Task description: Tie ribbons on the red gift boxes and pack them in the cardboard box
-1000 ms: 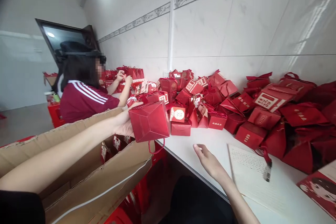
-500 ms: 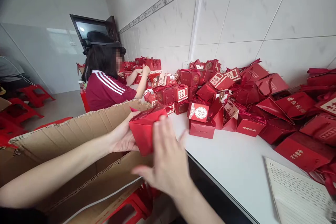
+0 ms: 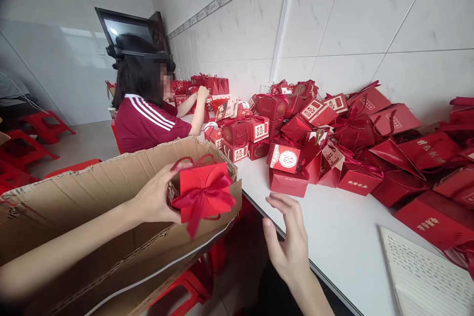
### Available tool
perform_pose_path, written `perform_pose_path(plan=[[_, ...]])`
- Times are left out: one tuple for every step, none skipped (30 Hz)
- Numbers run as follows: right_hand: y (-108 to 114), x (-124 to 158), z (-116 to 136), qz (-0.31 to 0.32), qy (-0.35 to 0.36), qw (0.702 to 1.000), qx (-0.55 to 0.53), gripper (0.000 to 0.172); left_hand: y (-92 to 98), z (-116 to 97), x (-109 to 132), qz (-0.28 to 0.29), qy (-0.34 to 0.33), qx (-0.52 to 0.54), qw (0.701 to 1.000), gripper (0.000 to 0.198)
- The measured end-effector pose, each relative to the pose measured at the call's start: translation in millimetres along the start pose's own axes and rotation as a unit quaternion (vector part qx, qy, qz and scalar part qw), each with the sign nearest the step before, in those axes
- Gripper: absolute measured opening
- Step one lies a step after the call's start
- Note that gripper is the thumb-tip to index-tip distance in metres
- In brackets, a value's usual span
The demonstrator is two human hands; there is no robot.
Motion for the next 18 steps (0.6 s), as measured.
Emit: perform_pose_path(plan=[[-3,-6,0,0.009,-0.014,0.999,-0.034,0.033,-1.8,-9,0,0.003,-0.04,0.001,0.999,0.101],[-10,-11,3,0.035,-0.023,0.997,-0.072,0.048,-3.7,-16,0,0.007,-0.07,0.005,0.998,0.101],[-19,-15,8,0.073,-0.029,0.991,-0.105,0.068,-5.3,-21,-1,0.011,-0.091,0.015,0.996,0.101],[-29,-18,14,0.122,-0.03,0.984,-0.125,0.09,-6.5,-26,-2,0.015,-0.105,0.032,0.994,0.102],[-38,-20,21,0.171,-0.03,0.975,-0.136,0.108,-6.8,-30,-2,0.018,-0.112,0.056,0.992,0.103],[-45,-20,27,0.209,-0.029,0.968,-0.137,0.118,-6.8,-32,-3,0.023,-0.11,0.085,0.99,0.104],[-49,-21,31,0.233,-0.029,0.963,-0.134,0.12,-7.1,-33,-4,0.033,-0.102,0.118,0.987,0.105],[-51,-21,35,0.24,-0.026,0.962,-0.129,0.118,-7.7,-35,-5,0.049,-0.091,0.151,0.983,0.106],[-50,-22,37,0.236,-0.024,0.963,-0.125,0.115,-9.3,-35,-5,0.071,-0.072,0.187,0.977,0.107],[-48,-21,38,0.228,-0.026,0.966,-0.118,0.112,-11.3,-35,-6,0.098,-0.05,0.229,0.967,0.109],[-46,-20,38,0.222,-0.035,0.968,-0.109,0.112,-13.3,-35,-8,0.125,-0.027,0.283,0.951,0.11],[-45,-18,37,0.223,-0.046,0.969,-0.099,0.112,-15.2,-34,-9,0.151,-0.002,0.343,0.927,0.108],[-44,-15,36,0.233,-0.058,0.966,-0.093,0.113,-17.2,-32,-12,0.17,0.03,0.403,0.899,0.101],[-45,-11,36,0.248,-0.071,0.962,-0.091,0.115,-20.0,-28,-16,0.185,0.067,0.455,0.869,0.091],[-45,-6,36,0.269,-0.082,0.955,-0.092,0.116,-23.5,-24,-19,0.197,0.106,0.495,0.84,0.079],[-46,-1,37,0.29,-0.092,0.948,-0.097,0.117,-27.5,-21,-23,0.209,0.137,0.518,0.818,0.068],[-46,4,37,0.307,-0.101,0.94,-0.108,0.118,-31.8,-18,-26,0.226,0.159,0.525,0.805,0.059],[-44,8,38,0.318,-0.11,0.933,-0.124,0.118,-36.0,-20,-28,0.252,0.164,0.521,0.799,0.051]])
Point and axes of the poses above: each hand's wrist, its own x-axis away from the middle knuckle, its own y-axis out of the back of the hand, z = x × y, the point moved 9 cm from there along -x, towards the middle knuckle, and after that the axes turned 4 degrees about y, right-handed, at the moved point
